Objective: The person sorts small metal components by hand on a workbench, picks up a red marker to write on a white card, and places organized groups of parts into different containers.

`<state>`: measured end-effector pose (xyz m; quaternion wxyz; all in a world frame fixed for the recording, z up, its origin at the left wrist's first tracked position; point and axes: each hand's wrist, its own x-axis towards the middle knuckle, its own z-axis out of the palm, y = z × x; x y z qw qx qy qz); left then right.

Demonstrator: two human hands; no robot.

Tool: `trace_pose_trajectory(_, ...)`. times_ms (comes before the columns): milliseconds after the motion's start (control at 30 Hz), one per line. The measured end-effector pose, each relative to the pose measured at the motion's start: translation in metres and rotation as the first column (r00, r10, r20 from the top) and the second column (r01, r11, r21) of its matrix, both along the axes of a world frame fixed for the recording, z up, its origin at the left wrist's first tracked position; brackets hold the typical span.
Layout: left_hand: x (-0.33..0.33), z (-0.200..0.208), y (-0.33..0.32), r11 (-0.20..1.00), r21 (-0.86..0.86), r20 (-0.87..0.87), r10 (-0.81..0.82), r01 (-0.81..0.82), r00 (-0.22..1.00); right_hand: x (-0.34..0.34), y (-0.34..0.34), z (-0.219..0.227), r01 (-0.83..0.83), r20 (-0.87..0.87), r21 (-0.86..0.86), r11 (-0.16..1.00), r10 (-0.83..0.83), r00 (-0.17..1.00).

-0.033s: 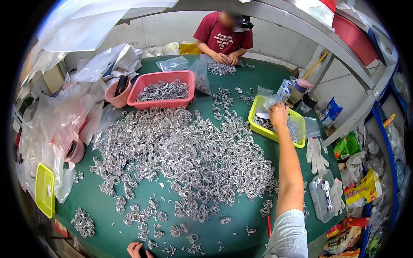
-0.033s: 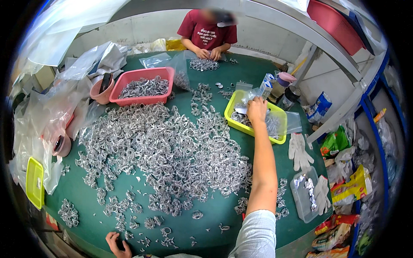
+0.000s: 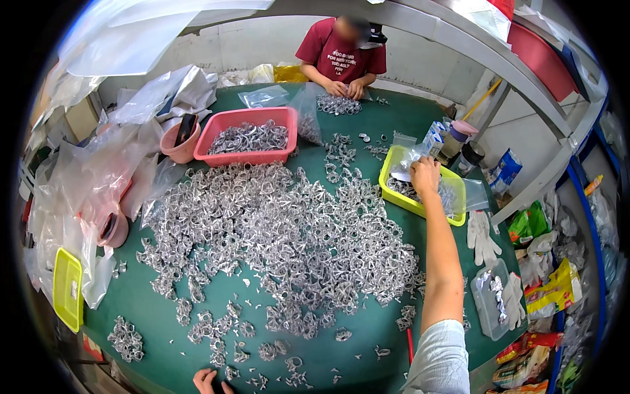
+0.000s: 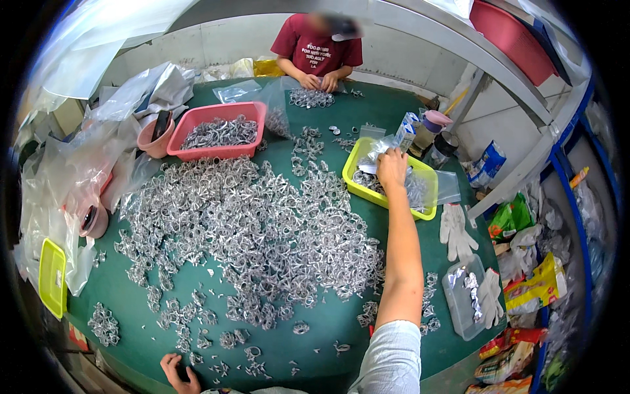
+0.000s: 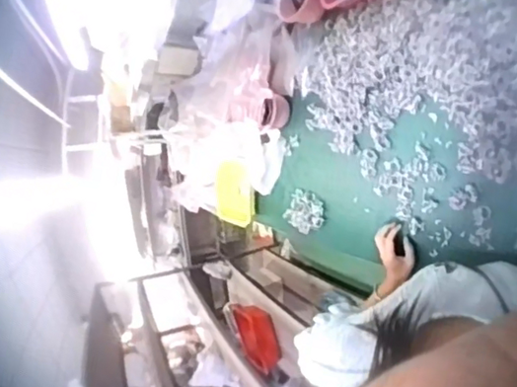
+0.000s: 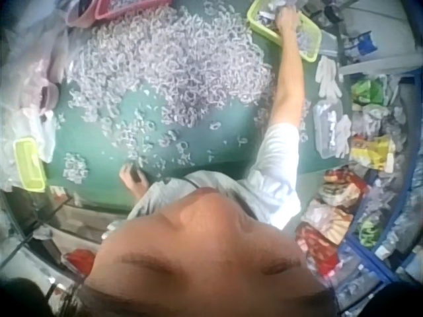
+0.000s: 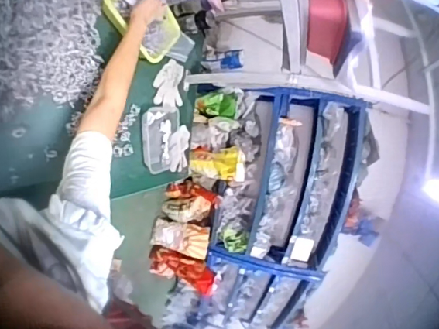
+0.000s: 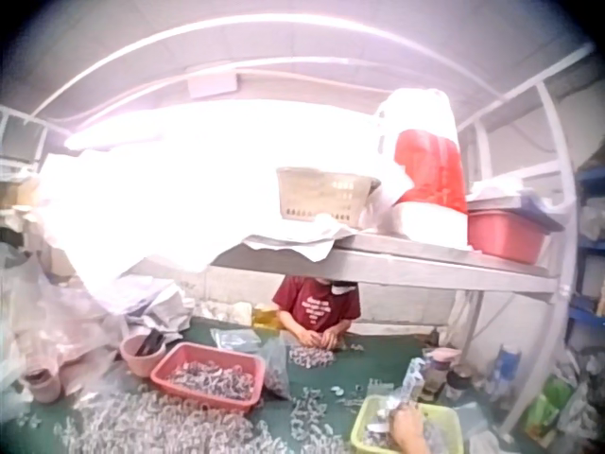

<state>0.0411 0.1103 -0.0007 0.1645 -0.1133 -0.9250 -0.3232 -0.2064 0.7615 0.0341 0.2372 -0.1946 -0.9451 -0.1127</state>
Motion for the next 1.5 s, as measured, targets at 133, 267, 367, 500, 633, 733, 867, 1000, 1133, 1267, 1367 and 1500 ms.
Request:
trace_pose_trajectory(133,0.0,0.002,0.0,1.0,0.024,-0.001,0.01,-0.01,1.0,0.002,-0.012,-0.002,-0.168,0.051,-0.154,0.974,0.178,0.983)
trace_pose_trajectory(267,-0.002,0.0,-0.001,1.0,0.03,-0.009,-0.006,0.007,1.0,-0.001,-0.005,-0.01,-0.123,0.116,-0.043,0.992,0.127,0.985)
trace_pose_trajectory(367,-0.003,-0.001,-0.001,1.0,0.028,0.001,-0.013,0.013,1.0,-0.004,0.002,-0.012,-0.075,0.063,-0.009,0.997,0.076,0.995)
trace_pose_trajectory(500,-0.001,0.0,-0.001,0.999,0.047,0.015,0.007,-0.008,1.0,-0.003,-0.003,-0.005,-0.033,-0.039,0.093,0.995,0.037,0.999)
trace_pose_trajectory(633,0.001,0.005,0.001,0.994,0.09,0.02,0.06,-0.062,0.998,0.001,-0.006,-0.002,-0.04,-0.257,-0.072,0.997,0.02,0.966)
trace_pose_trajectory(733,0.006,-0.011,-0.004,0.988,0.15,0.071,0.024,-0.035,0.997,0.007,-0.004,0.006,-0.188,-0.534,-0.3,0.935,-0.002,0.845)
trace_pose_trajectory(867,0.0,-0.012,-0.011,0.996,0.082,0.071,-0.035,0.029,0.997,0.035,-0.063,0.036,-0.471,-0.696,-0.284,0.835,0.158,0.7)
trace_pose_trajectory(1000,0.005,-0.011,-0.016,0.989,0.149,0.024,-0.003,-0.001,1.0,0.11,-0.193,0.073,-0.659,-0.6,0.009,0.752,0.531,0.598)
trace_pose_trajectory(1133,-0.001,-0.007,-0.015,0.986,0.134,-0.046,-0.092,0.097,0.995,0.207,-0.289,0.059,-0.919,-0.312,0.016,0.393,0.875,0.369)
trace_pose_trajectory(1267,0.008,0.006,-0.011,0.963,0.202,-0.112,-0.159,0.179,0.981,0.292,-0.336,0.024,-0.944,-0.25,-0.052,0.327,0.911,0.329)
trace_pose_trajectory(1367,0.017,0.022,0.015,0.813,0.367,-0.118,-0.442,0.452,0.889,0.339,-0.35,0.006,-0.889,-0.269,-0.145,0.434,0.847,0.458)
trace_pose_trajectory(1500,0.032,0.039,0.056,0.599,0.453,0.16,-0.784,0.661,0.6,0.376,-0.365,-0.007,-0.825,-0.294,-0.216,0.523,0.771,0.566)
